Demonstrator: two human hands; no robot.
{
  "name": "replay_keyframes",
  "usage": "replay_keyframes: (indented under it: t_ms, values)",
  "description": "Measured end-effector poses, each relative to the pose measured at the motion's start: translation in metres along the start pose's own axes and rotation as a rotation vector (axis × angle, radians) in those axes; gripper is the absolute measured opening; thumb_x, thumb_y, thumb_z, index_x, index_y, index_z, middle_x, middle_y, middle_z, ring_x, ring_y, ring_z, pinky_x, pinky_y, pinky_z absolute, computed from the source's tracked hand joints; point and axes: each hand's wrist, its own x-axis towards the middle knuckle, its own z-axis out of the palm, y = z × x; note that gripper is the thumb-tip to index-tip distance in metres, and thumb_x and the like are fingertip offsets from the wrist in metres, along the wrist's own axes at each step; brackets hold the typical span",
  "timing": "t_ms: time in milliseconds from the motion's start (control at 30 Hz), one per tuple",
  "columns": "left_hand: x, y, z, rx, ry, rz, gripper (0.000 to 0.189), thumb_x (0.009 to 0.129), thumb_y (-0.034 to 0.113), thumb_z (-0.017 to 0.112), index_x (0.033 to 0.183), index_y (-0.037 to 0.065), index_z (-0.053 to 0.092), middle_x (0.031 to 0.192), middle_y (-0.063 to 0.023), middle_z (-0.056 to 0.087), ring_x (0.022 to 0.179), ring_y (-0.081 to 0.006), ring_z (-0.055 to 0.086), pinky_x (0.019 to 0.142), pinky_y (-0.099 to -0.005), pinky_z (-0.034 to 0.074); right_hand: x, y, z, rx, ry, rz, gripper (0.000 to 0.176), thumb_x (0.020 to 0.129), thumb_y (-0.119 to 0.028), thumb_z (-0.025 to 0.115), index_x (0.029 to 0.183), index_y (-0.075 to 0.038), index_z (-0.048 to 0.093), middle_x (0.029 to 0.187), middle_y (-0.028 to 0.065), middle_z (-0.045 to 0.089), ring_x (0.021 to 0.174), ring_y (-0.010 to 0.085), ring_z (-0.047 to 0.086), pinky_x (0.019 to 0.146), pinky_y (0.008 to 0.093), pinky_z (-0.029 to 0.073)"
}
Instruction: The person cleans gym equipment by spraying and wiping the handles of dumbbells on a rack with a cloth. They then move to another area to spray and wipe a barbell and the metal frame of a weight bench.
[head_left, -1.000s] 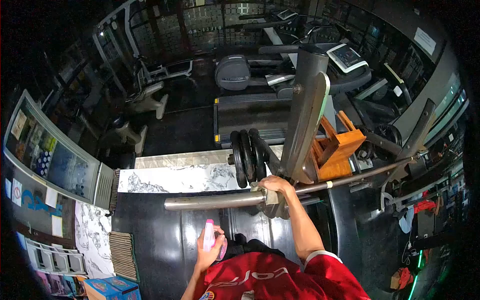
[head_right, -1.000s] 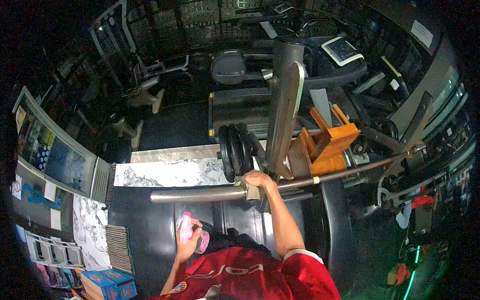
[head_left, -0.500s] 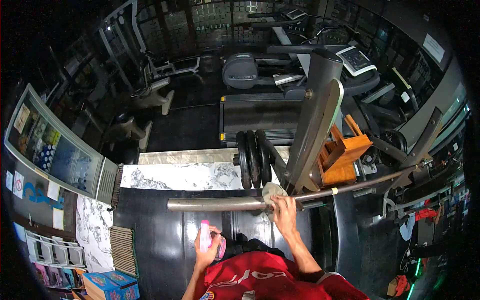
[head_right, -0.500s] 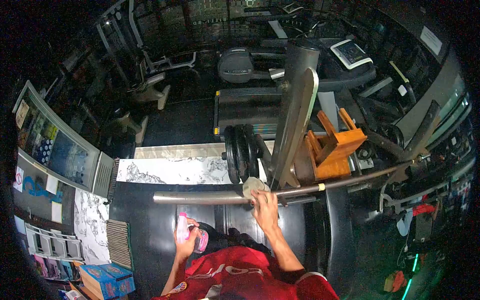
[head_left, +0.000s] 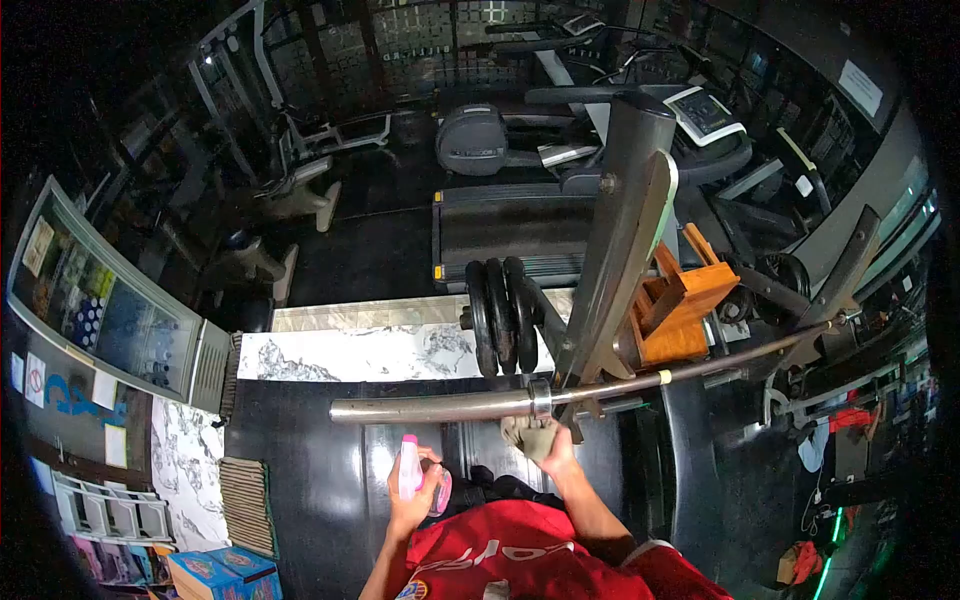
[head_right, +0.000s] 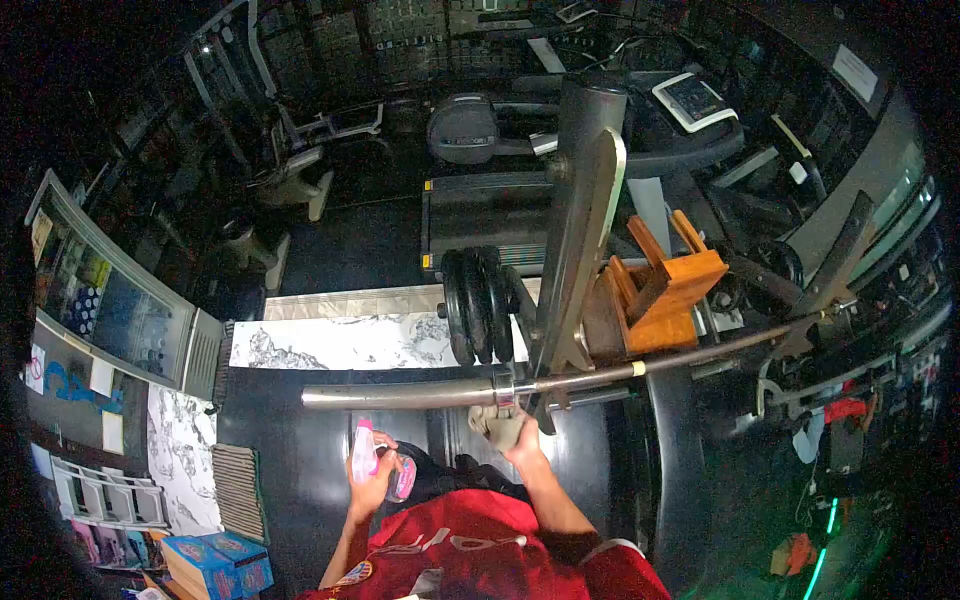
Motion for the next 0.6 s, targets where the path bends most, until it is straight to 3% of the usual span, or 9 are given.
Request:
replay_keyframes:
  t_ms: [167, 200, 233, 333, 433, 467, 500, 567, 600]
  values:
    - [-0.007, 0.009, -0.003, -0.005, 0.015, -0.013, 0.023, 0.084, -0.005, 0.06, 0.104, 0.001, 0.052, 0.09, -0.0058, 0.058, 0.068, -0.0107, 0.057, 0.062, -0.0264, 0.049, 0.046, 0.005, 0.018, 0.329, 0.115, -0.144, 0.049, 0.089, -0.038, 0.034, 0.116, -0.004, 0.055, 0.116, 0.0154, 0.058, 0.103, 0.0328, 0.057, 0.089, 0.0481, 0.047]
    - [-0.01, 0.009, -0.005, 0.004, 0.027, -0.011, 0.023, 0.084, -0.005, 0.059, 0.104, 0.001, 0.052, 0.09, -0.006, 0.057, 0.068, -0.0107, 0.056, 0.061, -0.0264, 0.049, 0.054, 0.008, -0.017, 0.394, -0.347, -0.045, 0.049, 0.089, -0.039, 0.035, 0.117, -0.005, 0.055, 0.115, 0.0142, 0.059, 0.104, 0.0325, 0.057, 0.091, 0.0483, 0.046]
    - [-0.013, 0.008, -0.008, 0.005, 0.026, -0.008, 0.023, 0.084, -0.005, 0.059, 0.104, 0.001, 0.052, 0.09, -0.006, 0.057, 0.068, -0.0107, 0.056, 0.061, -0.0264, 0.049, 0.052, 0.008, -0.01, 0.395, -0.35, -0.045, 0.049, 0.089, -0.039, 0.035, 0.117, -0.005, 0.055, 0.115, 0.0142, 0.059, 0.104, 0.0325, 0.057, 0.091, 0.0483, 0.046]
    - [-0.019, 0.0, -0.019, 0.113, 0.026, 0.021, 0.02, 0.084, -0.006, 0.057, 0.101, 0.001, 0.051, 0.087, -0.0069, 0.057, 0.065, -0.0116, 0.057, 0.059, -0.0263, 0.048, 0.035, 0.001, 0.018, 0.209, 0.109, -0.119, 0.043, 0.091, -0.036, 0.037, 0.115, -0.005, 0.055, 0.114, 0.0116, 0.06, 0.102, 0.0294, 0.058, 0.088, 0.0464, 0.049]
    - [-0.024, -0.005, -0.019, 0.074, 0.059, -0.016, 0.018, 0.083, -0.005, 0.058, 0.099, 0.001, 0.052, 0.086, -0.0068, 0.058, 0.064, -0.0116, 0.057, 0.059, -0.0267, 0.048, 0.036, -0.001, 0.005, 0.093, 0.074, -0.104, 0.042, 0.089, -0.035, 0.043, 0.111, -0.001, 0.056, 0.108, 0.0121, 0.063, 0.095, 0.0279, 0.061, 0.085, 0.0449, 0.051]
    - [-0.023, -0.004, -0.017, 0.072, 0.06, -0.011, 0.018, 0.083, -0.005, 0.058, 0.099, 0.001, 0.052, 0.086, -0.0068, 0.058, 0.064, -0.0116, 0.057, 0.059, -0.0267, 0.048, 0.027, -0.015, -0.001, 0.57, -0.418, 0.439, 0.043, 0.094, -0.032, 0.036, 0.111, 0.002, 0.056, 0.111, 0.0138, 0.062, 0.096, 0.0278, 0.061, 0.089, 0.0406, 0.049]
    - [-0.024, 0.0, -0.015, 0.073, 0.064, -0.028, 0.018, 0.083, -0.004, 0.059, 0.098, 0.001, 0.053, 0.086, -0.0064, 0.059, 0.064, -0.0117, 0.057, 0.06, -0.0267, 0.048, 0.017, -0.01, 0.003, 0.565, -0.42, 0.442, 0.043, 0.094, -0.032, 0.036, 0.111, 0.002, 0.056, 0.111, 0.0138, 0.062, 0.096, 0.0278, 0.061, 0.089, 0.0406, 0.049]
    - [-0.023, -0.001, -0.015, 0.073, 0.077, -0.046, 0.017, 0.082, -0.003, 0.06, 0.097, 0.002, 0.054, 0.086, -0.006, 0.059, 0.065, -0.0117, 0.057, 0.06, -0.0267, 0.048, -0.011, 0.007, 0.013, -0.144, 0.12, -0.029, 0.036, 0.097, -0.026, 0.033, 0.107, -0.001, 0.056, 0.104, 0.0087, 0.061, 0.09, 0.0214, 0.06, 0.09, 0.0367, 0.048]
    - [-0.021, -0.006, -0.016, 0.102, 0.079, -0.028, 0.018, 0.082, -0.002, 0.061, 0.098, 0.002, 0.054, 0.085, -0.0058, 0.06, 0.067, -0.0117, 0.057, 0.062, -0.0267, 0.048, -0.036, 0.008, 0.04, -0.149, 0.121, -0.024, 0.036, 0.097, -0.026, 0.033, 0.107, -0.001, 0.056, 0.104, 0.0087, 0.061, 0.09, 0.0214, 0.06, 0.09, 0.0367, 0.048]
